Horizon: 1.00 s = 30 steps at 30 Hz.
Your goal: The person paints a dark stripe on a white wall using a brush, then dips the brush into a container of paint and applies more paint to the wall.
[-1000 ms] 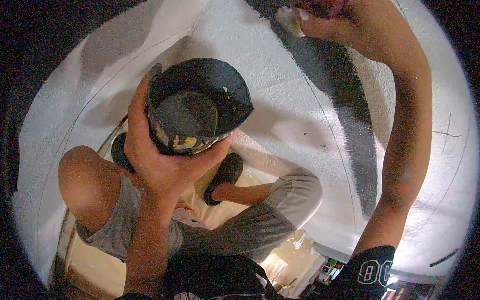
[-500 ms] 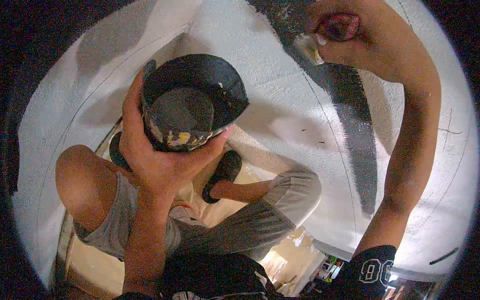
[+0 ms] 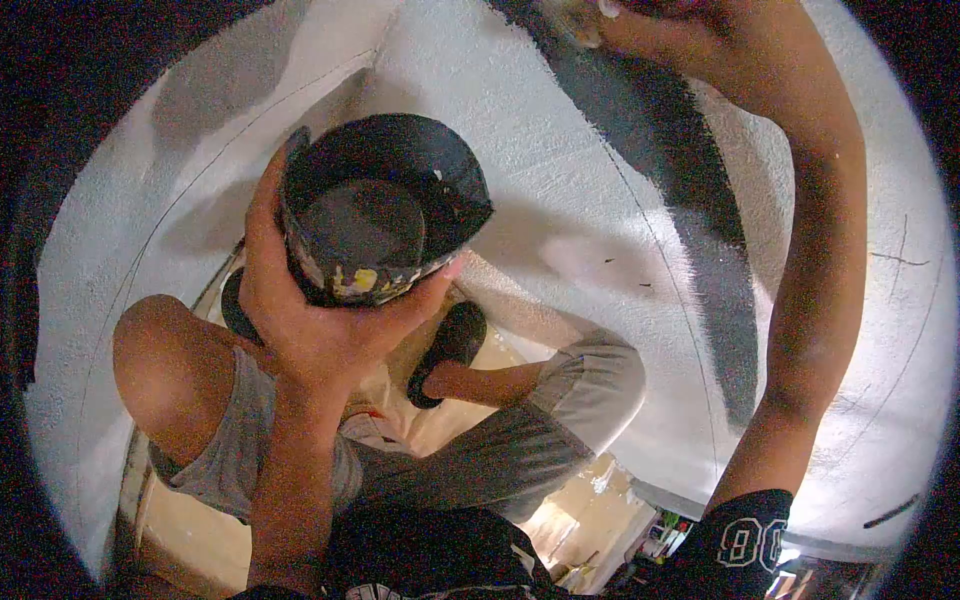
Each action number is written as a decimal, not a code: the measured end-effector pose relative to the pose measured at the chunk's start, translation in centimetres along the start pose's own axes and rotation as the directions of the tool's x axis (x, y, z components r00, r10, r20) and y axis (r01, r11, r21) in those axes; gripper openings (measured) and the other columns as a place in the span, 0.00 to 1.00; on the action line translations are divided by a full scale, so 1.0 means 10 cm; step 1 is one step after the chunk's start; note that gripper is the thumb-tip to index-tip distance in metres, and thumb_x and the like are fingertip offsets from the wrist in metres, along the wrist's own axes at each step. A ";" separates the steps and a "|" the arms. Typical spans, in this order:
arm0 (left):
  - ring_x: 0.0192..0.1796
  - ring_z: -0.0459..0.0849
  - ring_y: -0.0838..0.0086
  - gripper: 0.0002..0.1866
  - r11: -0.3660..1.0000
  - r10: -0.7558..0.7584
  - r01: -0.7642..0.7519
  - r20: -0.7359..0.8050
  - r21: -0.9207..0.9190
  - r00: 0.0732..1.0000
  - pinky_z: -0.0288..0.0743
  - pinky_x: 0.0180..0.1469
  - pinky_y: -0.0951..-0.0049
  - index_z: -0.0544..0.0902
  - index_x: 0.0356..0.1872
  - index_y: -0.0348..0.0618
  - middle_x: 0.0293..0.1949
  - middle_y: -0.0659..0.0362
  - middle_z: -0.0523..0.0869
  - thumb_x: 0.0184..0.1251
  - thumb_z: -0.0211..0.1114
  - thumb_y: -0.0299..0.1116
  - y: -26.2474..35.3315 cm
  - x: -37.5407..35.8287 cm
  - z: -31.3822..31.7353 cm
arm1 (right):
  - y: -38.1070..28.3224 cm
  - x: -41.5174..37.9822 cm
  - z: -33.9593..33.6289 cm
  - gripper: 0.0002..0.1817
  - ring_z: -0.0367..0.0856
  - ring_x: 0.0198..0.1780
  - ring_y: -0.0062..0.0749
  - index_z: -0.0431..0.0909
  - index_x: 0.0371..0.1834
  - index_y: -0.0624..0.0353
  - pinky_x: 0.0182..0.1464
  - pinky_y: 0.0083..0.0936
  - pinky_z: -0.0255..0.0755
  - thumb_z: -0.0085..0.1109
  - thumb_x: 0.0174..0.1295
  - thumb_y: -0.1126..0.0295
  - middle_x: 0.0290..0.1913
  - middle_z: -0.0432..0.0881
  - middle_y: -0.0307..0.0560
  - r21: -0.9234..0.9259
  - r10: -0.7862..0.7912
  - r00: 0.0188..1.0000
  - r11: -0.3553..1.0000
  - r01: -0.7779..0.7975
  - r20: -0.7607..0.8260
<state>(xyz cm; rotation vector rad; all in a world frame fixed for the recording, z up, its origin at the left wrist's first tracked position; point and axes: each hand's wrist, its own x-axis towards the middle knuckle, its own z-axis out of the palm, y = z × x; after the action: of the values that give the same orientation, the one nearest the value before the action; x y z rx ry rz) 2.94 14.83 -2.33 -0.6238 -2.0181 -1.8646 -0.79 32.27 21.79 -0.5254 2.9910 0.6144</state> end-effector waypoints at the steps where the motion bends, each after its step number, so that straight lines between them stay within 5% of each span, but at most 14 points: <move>1: 0.55 0.84 0.58 0.58 1.000 0.001 -0.001 -0.001 0.001 1.000 0.78 0.59 0.61 0.67 0.68 0.36 0.54 0.47 0.83 0.30 0.88 0.42 0.01 0.01 -0.01 | 0.00 0.00 -0.01 0.10 0.69 0.17 0.20 0.86 0.31 0.64 0.20 0.23 0.62 0.71 0.52 0.68 0.18 0.77 0.39 0.000 -0.001 1.000 1.000 0.001 -0.001; 7: 0.54 0.84 0.57 0.58 1.000 -0.007 0.007 0.003 0.016 1.000 0.77 0.59 0.60 0.68 0.68 0.36 0.54 0.46 0.83 0.30 0.88 0.43 0.02 0.02 -0.05 | 0.21 -0.08 -0.08 0.10 0.70 0.18 0.21 0.85 0.31 0.63 0.21 0.23 0.61 0.71 0.52 0.68 0.18 0.77 0.39 0.030 0.043 0.989 0.998 -0.048 0.142; 9: 0.55 0.84 0.57 0.57 0.999 -0.030 0.030 0.025 0.021 0.999 0.77 0.60 0.60 0.67 0.68 0.36 0.54 0.46 0.83 0.31 0.88 0.44 0.04 0.05 -0.08 | 0.47 -0.20 -0.02 0.16 0.83 0.44 0.31 0.80 0.47 0.62 0.46 0.25 0.77 0.71 0.55 0.76 0.46 0.81 0.48 0.266 -0.068 0.991 0.963 0.036 0.114; 10: 0.55 0.84 0.57 0.57 1.000 -0.021 0.021 0.013 0.021 1.000 0.77 0.60 0.60 0.67 0.68 0.36 0.54 0.46 0.83 0.31 0.88 0.44 0.04 0.06 -0.09 | 0.48 -0.15 -0.07 0.16 0.83 0.44 0.31 0.80 0.47 0.62 0.46 0.25 0.77 0.71 0.55 0.76 0.46 0.81 0.48 0.256 -0.072 0.992 0.966 0.043 0.105; 12: 0.55 0.84 0.56 0.57 0.999 -0.046 0.046 0.032 -0.006 0.998 0.77 0.60 0.60 0.67 0.68 0.36 0.55 0.46 0.83 0.31 0.87 0.43 0.05 0.05 -0.10 | 0.25 0.10 -0.20 0.15 0.83 0.42 0.30 0.81 0.44 0.64 0.47 0.23 0.76 0.72 0.54 0.75 0.42 0.83 0.48 0.024 0.198 0.807 0.967 -0.254 0.556; 13: 0.55 0.84 0.56 0.57 0.999 -0.040 0.040 0.017 -0.006 0.999 0.77 0.60 0.60 0.67 0.68 0.36 0.55 0.46 0.83 0.31 0.87 0.43 0.04 0.04 -0.11 | 0.24 0.06 -0.16 0.15 0.83 0.42 0.30 0.81 0.44 0.64 0.47 0.23 0.76 0.72 0.54 0.75 0.42 0.83 0.48 0.016 0.197 0.813 0.969 -0.245 0.548; 14: 0.56 0.84 0.56 0.57 0.999 -0.038 0.038 0.013 -0.012 0.999 0.77 0.60 0.60 0.67 0.68 0.36 0.55 0.45 0.82 0.31 0.87 0.43 0.04 0.03 -0.11 | 0.25 -0.03 -0.06 0.14 0.83 0.40 0.30 0.82 0.43 0.65 0.46 0.23 0.76 0.73 0.54 0.74 0.39 0.83 0.48 0.056 0.097 0.958 0.992 -0.116 0.269; 15: 0.56 0.84 0.55 0.57 0.999 -0.038 0.038 0.013 -0.016 0.999 0.77 0.60 0.60 0.67 0.68 0.36 0.56 0.45 0.82 0.31 0.87 0.43 0.03 0.04 -0.11 | 0.25 -0.07 -0.01 0.14 0.82 0.39 0.29 0.83 0.41 0.66 0.46 0.23 0.76 0.73 0.53 0.73 0.36 0.84 0.48 0.058 -0.020 0.999 0.998 0.022 -0.035; 18: 0.56 0.84 0.55 0.57 0.999 -0.004 0.003 -0.015 -0.035 1.000 0.77 0.61 0.59 0.67 0.68 0.35 0.56 0.45 0.82 0.32 0.87 0.43 0.00 0.07 -0.14 | 0.25 0.15 -0.04 0.13 0.83 0.37 0.30 0.84 0.40 0.65 0.46 0.25 0.76 0.73 0.54 0.71 0.34 0.85 0.47 0.074 -0.056 0.991 0.996 0.047 0.125; 22: 0.56 0.84 0.55 0.57 1.000 -0.015 0.015 0.002 0.001 1.000 0.77 0.61 0.59 0.67 0.68 0.35 0.56 0.44 0.82 0.32 0.87 0.43 0.00 0.07 -0.18 | 0.28 0.27 0.03 0.14 0.83 0.38 0.32 0.85 0.43 0.63 0.48 0.26 0.76 0.73 0.55 0.71 0.35 0.85 0.47 0.173 0.026 0.998 0.984 -0.036 0.064; 24: 0.56 0.84 0.55 0.57 1.000 0.001 -0.002 -0.011 -0.016 1.000 0.77 0.61 0.59 0.67 0.68 0.34 0.56 0.45 0.82 0.32 0.87 0.43 -0.02 0.06 -0.18 | 0.16 0.42 -0.05 0.09 0.72 0.18 0.23 0.85 0.31 0.63 0.22 0.24 0.64 0.71 0.50 0.69 0.17 0.77 0.39 0.116 0.048 0.990 0.991 -0.063 0.130; 30: 0.56 0.84 0.55 0.57 1.000 -0.008 0.008 -0.018 0.008 1.000 0.77 0.60 0.60 0.67 0.68 0.35 0.55 0.45 0.83 0.32 0.87 0.44 -0.01 0.06 -0.18 | 0.09 0.42 -0.08 0.08 0.74 0.19 0.26 0.85 0.30 0.64 0.25 0.26 0.69 0.70 0.50 0.71 0.18 0.79 0.42 0.131 0.075 0.990 0.987 -0.091 0.118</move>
<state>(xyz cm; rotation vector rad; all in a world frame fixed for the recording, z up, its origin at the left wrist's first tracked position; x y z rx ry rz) 2.25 13.11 -1.93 -0.5963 -2.0185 -1.8593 -5.04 31.40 22.36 -0.3462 2.9317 0.4243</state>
